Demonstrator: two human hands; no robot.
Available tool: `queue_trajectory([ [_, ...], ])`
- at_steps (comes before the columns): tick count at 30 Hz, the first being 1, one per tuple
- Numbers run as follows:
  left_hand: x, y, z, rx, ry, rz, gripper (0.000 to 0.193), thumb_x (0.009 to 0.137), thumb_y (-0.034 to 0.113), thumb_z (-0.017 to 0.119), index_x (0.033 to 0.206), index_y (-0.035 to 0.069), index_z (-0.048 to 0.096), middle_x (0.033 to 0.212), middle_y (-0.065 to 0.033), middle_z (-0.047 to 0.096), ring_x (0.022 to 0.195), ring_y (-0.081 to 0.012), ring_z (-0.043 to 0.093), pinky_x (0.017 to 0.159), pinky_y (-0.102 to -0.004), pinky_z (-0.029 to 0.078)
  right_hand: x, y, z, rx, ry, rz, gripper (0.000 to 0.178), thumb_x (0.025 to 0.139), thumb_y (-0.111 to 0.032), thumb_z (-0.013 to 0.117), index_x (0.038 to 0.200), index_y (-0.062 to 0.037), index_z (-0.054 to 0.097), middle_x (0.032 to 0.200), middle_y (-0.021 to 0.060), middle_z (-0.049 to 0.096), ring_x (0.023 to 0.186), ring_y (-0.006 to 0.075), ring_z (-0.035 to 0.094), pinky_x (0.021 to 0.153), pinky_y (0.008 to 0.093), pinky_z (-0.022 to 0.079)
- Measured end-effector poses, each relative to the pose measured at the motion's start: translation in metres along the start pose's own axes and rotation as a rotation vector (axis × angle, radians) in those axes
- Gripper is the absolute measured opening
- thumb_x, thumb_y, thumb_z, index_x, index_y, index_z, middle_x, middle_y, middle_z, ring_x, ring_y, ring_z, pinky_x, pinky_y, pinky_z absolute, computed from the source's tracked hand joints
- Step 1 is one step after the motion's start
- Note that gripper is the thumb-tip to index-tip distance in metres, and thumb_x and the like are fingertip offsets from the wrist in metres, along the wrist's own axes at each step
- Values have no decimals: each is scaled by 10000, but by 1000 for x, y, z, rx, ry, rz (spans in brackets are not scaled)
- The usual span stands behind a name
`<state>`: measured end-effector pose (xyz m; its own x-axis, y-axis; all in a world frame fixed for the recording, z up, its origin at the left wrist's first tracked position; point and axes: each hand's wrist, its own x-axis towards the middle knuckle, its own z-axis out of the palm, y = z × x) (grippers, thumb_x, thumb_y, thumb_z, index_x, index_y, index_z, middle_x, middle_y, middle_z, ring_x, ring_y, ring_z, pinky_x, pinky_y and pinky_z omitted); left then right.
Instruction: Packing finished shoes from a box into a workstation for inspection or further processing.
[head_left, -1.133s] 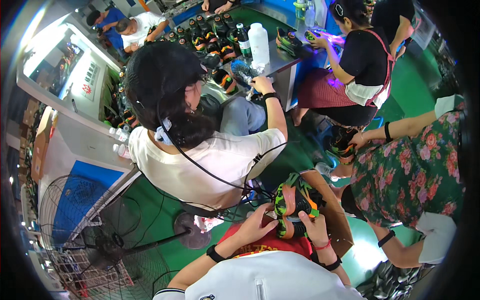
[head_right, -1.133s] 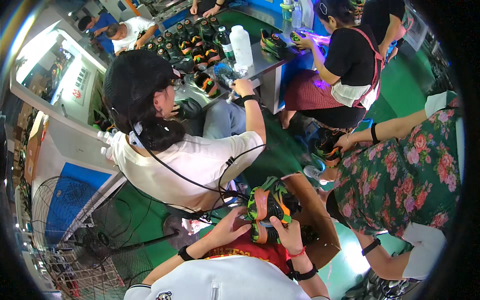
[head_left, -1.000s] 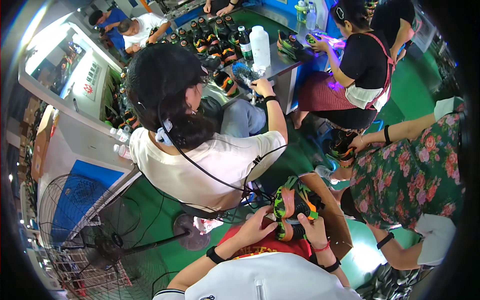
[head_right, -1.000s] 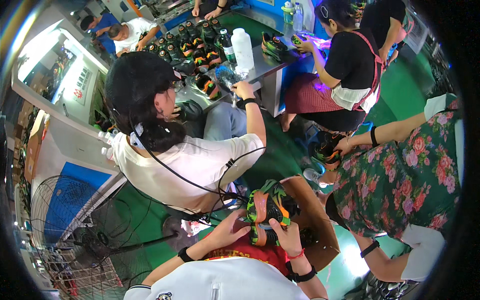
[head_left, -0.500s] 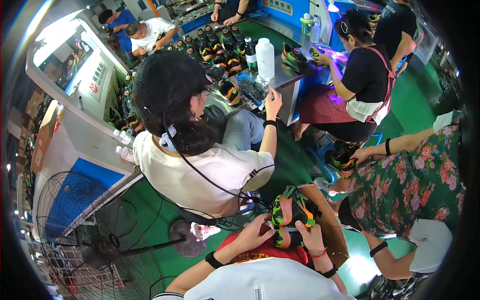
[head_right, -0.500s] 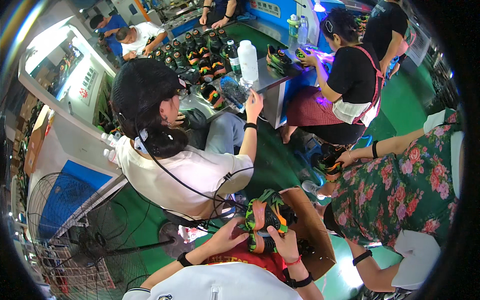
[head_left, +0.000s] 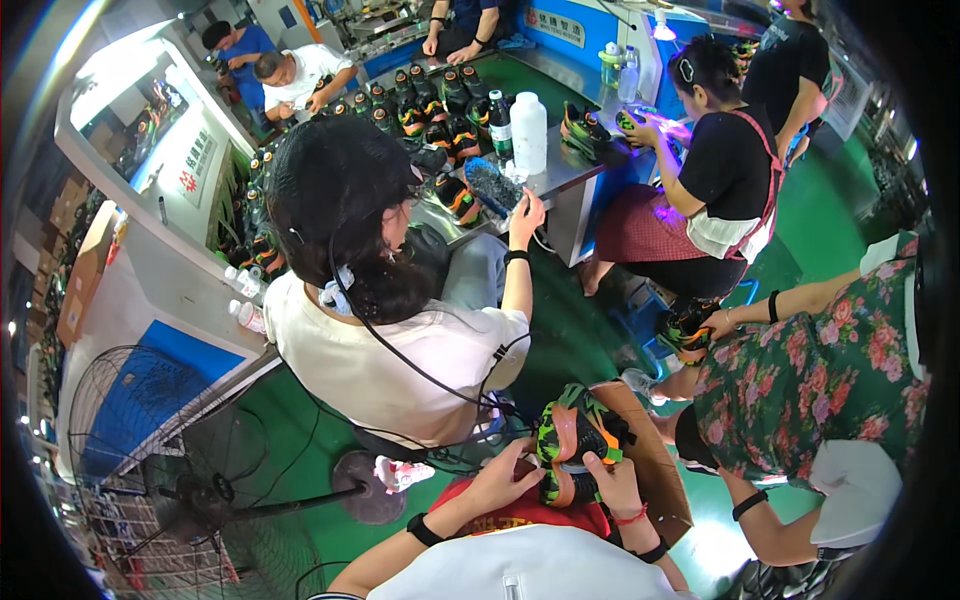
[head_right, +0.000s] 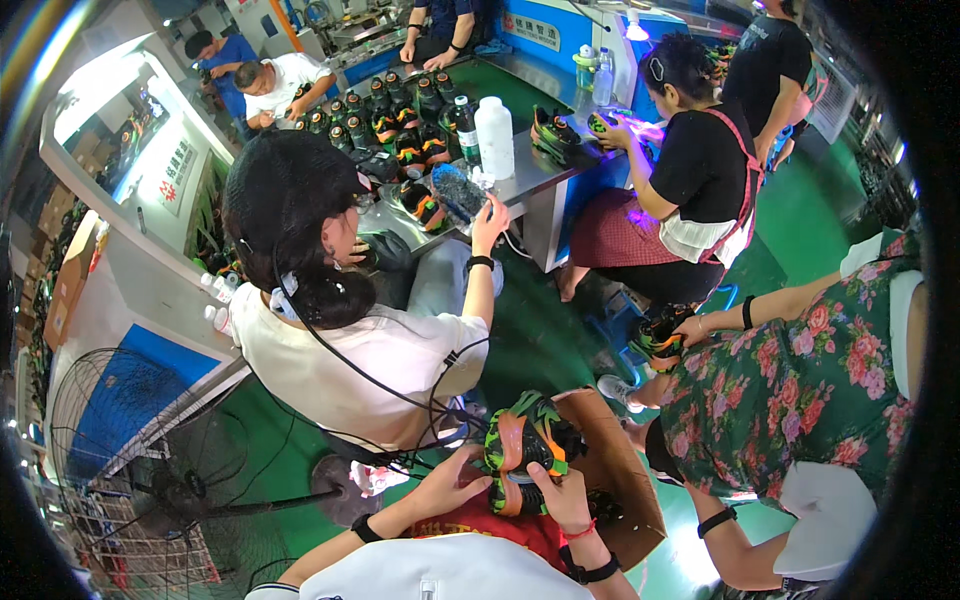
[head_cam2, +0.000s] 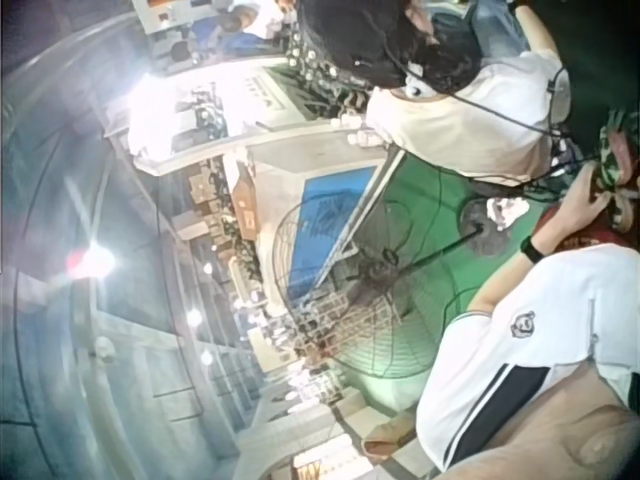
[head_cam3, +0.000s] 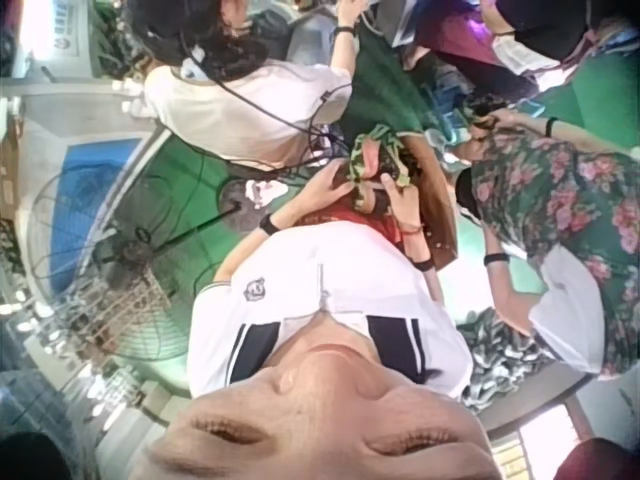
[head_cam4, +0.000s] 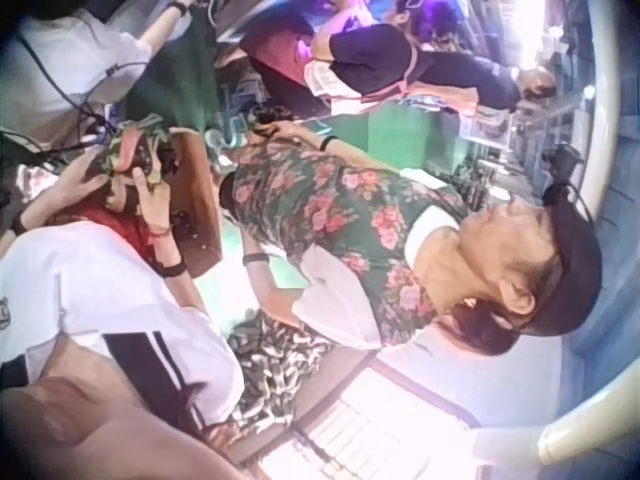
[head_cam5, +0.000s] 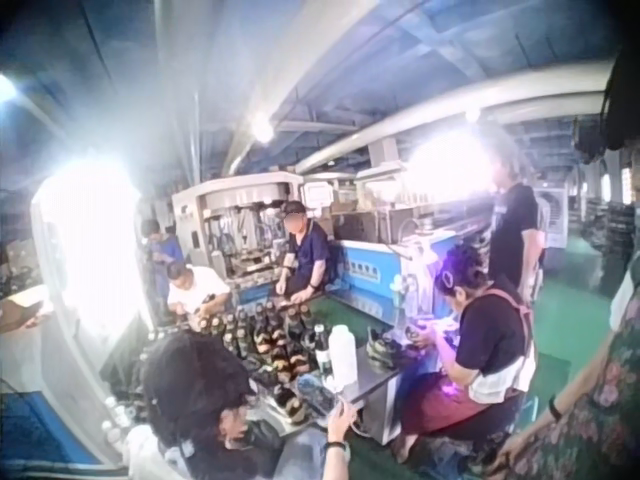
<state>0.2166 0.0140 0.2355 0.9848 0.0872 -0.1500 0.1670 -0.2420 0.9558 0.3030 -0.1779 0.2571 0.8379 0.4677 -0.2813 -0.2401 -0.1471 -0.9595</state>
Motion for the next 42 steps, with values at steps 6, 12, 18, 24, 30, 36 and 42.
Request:
queue_trajectory([
  [6,-3,1,-2,-4,-36,-66,484,849,176,601,1225,11,346,1155,-109,478,998,-180,555,802,-309,482,1,2,0,-38,-7,13,265,843,-205,617,962,31,608,805,20,628,741,63,526,658,245,448],
  [12,-4,-1,-1,-23,-27,-33,474,851,181,597,1222,21,350,1156,-119,480,1012,-197,555,807,-320,485,-1,1,1,-45,-11,-42,252,831,-189,628,972,18,606,830,26,632,758,64,531,670,249,451],
  [18,-8,-5,-1,41,-32,-6,495,849,221,599,1228,18,354,1158,-140,480,1027,-217,548,799,-332,490,-9,-7,6,-65,-34,-80,240,801,-143,657,973,18,614,862,36,645,780,77,562,694,246,463],
  [24,-10,-2,-1,27,-55,-13,493,852,245,592,1215,-4,371,1150,-150,492,1014,-219,547,787,-330,484,-10,-8,7,-35,-23,-28,243,760,-103,697,959,18,627,875,32,650,776,71,566,686,232,462],
  [30,-14,-7,-3,90,-66,21,475,853,236,591,1198,-16,384,1129,-154,508,997,-211,556,786,-323,473,-14,-2,10,-13,-24,-19,247,741,-104,715,943,14,634,856,20,651,761,65,567,676,228,463],
  [36,-21,-21,0,86,-26,39,464,849,210,597,1195,-18,386,1112,-145,523,952,-201,582,772,-312,482,-19,0,15,-56,-38,-65,261,730,-125,727,939,3,638,842,17,652,744,68,564,668,232,459],
  [42,-19,-9,-3,115,-39,-10,460,851,206,593,1196,-16,386,1112,-143,525,942,-198,588,768,-306,486,-16,-2,12,-113,-46,-27,251,729,-127,724,924,6,640,827,17,651,737,66,561,660,235,458],
])
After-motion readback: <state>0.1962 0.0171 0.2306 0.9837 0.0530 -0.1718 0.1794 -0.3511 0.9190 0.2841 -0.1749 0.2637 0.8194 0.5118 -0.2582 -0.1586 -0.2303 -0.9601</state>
